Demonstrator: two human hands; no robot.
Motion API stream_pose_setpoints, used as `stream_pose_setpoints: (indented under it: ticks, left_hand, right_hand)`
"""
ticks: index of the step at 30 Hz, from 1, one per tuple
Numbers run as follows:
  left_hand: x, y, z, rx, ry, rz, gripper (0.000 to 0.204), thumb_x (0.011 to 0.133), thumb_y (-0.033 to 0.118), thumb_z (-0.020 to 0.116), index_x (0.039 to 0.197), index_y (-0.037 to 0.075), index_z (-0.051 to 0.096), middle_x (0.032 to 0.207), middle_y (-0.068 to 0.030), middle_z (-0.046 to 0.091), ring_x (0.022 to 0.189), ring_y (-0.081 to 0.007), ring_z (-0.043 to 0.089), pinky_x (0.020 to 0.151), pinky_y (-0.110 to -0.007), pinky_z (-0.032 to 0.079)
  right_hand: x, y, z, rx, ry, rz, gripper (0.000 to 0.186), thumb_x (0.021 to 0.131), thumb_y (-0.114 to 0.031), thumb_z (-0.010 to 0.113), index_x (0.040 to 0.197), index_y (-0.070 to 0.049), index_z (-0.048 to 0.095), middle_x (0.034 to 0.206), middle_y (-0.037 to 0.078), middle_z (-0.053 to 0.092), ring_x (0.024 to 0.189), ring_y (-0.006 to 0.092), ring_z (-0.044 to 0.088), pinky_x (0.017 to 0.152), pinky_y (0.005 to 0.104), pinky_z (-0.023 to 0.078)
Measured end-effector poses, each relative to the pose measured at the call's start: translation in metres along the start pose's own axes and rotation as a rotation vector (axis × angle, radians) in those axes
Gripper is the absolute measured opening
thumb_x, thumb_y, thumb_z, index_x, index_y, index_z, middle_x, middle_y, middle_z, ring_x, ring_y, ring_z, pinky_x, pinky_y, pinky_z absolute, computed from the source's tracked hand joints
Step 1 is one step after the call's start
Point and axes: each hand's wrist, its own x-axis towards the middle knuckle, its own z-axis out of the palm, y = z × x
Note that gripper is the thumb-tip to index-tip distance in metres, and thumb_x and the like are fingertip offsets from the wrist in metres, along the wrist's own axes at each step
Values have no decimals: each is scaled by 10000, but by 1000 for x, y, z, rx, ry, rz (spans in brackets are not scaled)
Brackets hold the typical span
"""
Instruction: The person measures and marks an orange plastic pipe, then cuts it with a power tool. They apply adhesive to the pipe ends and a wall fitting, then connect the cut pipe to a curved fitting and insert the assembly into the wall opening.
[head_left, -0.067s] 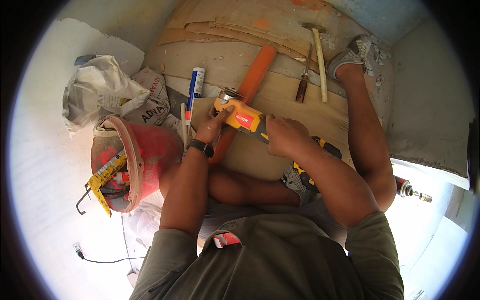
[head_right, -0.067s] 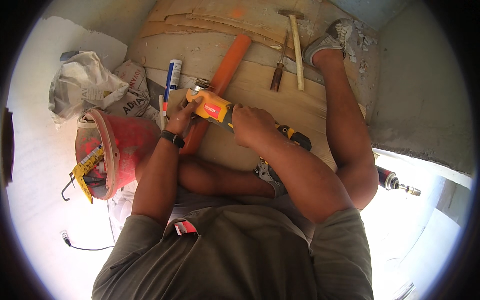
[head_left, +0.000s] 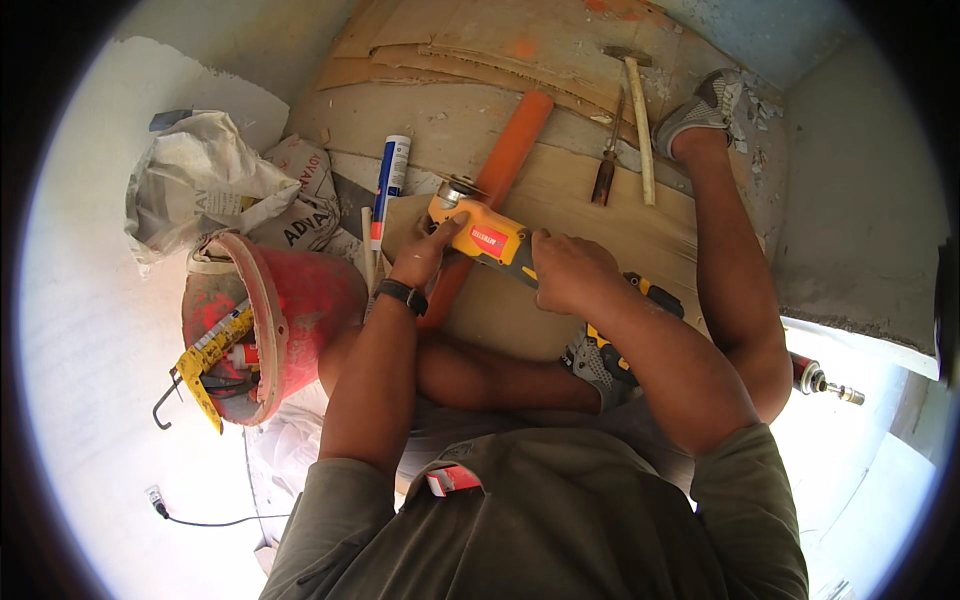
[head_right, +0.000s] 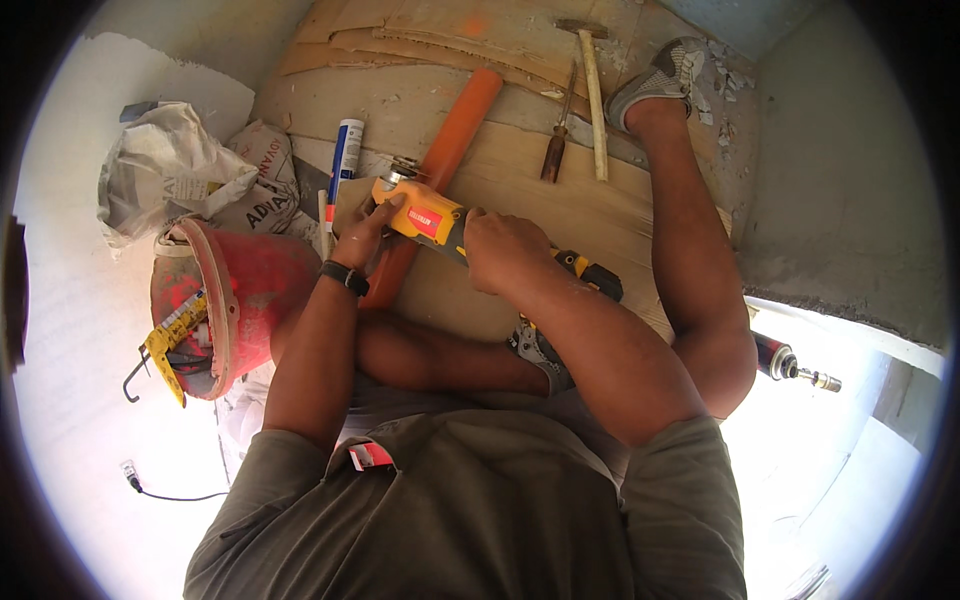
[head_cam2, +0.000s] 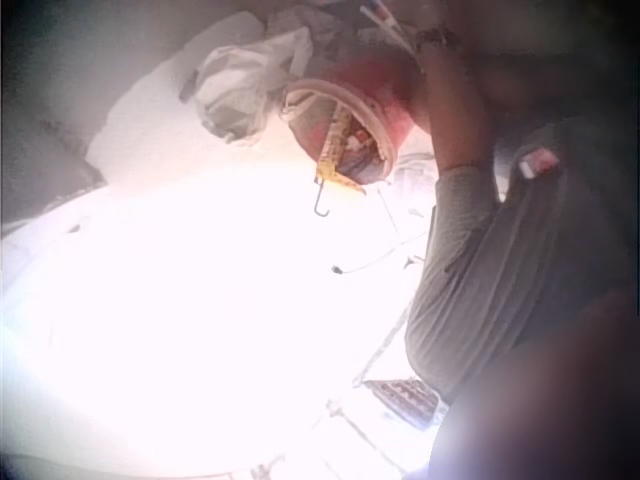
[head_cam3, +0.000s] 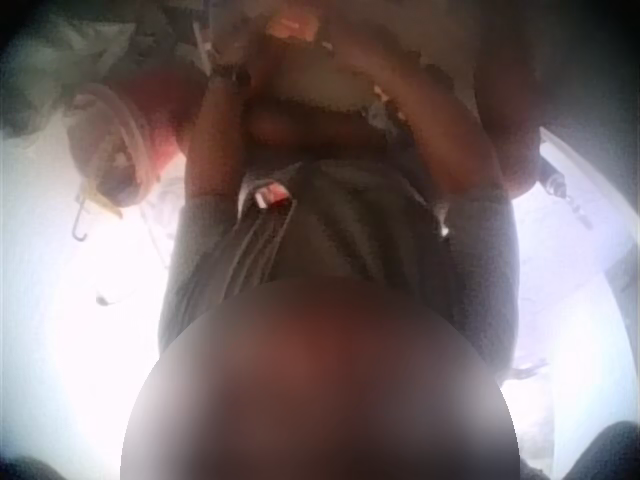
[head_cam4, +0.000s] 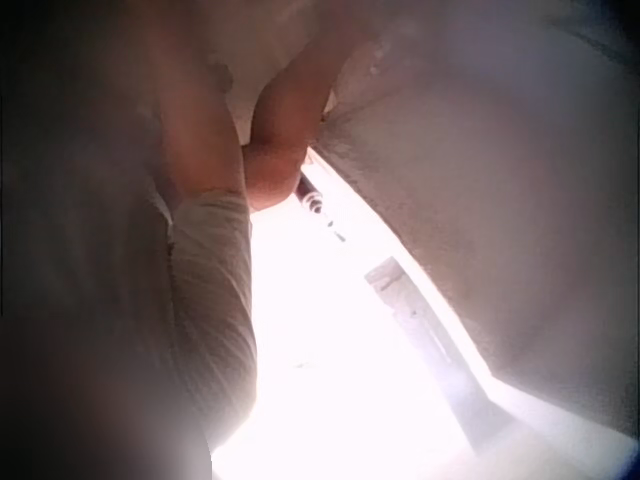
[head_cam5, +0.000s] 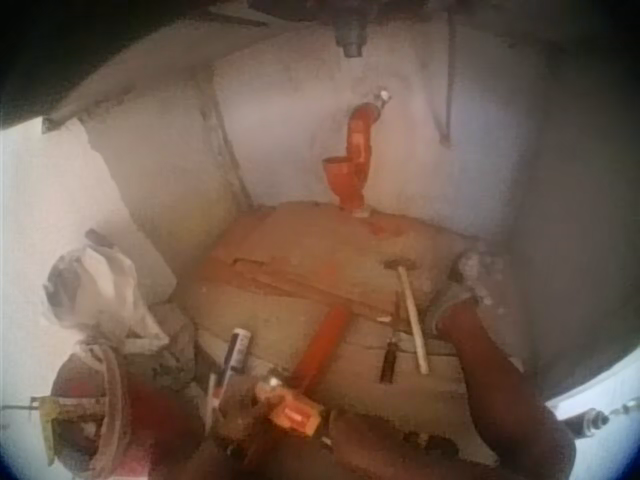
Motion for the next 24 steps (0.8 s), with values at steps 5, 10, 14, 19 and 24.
stream_pose_setpoints:
  ticks: [5,10,14,19,24]
  left_hand:
    - [4,-2,-3,5,-16,2,616,936,369,763,1365,-14,541,1257,-104,653,1114,-178,656,1002,-334,523]
    - [10,-8,-9,48,-38,-6,601,940,396,750,1390,75,516,1278,-74,638,1150,-206,644,967,-388,544]
    - [11,-11,-11,24,-38,-21,597,943,392,747,1394,79,512,1283,-70,634,1154,-205,642,976,-388,540]
    - [10,-11,-11,27,-28,-33,610,940,403,749,1405,90,509,1287,-66,632,1156,-198,637,975,-387,535]
    - [9,-9,-11,42,-27,-50,641,927,433,758,1414,100,507,1287,-64,632,1147,-198,636,966,-385,529]
  right_hand:
    - [0,1,0,3,5,-2,520,755,-115,759,1210,20,548,1109,222,716,1069,385,709,906,469,574]
    - [1,1,1,-6,-9,-3,524,751,-108,752,1217,24,550,1120,227,714,1074,386,708,909,467,574]
    - [1,1,2,-12,5,-5,532,750,-113,755,1221,25,549,1121,228,714,1075,385,707,910,463,574]
    - [1,1,2,-8,12,-6,530,749,-123,759,1213,25,551,1108,224,717,1075,382,707,911,461,573]
    - [2,0,1,-23,-6,-3,521,751,-124,755,1206,27,551,1099,220,718,1063,381,711,903,462,575]
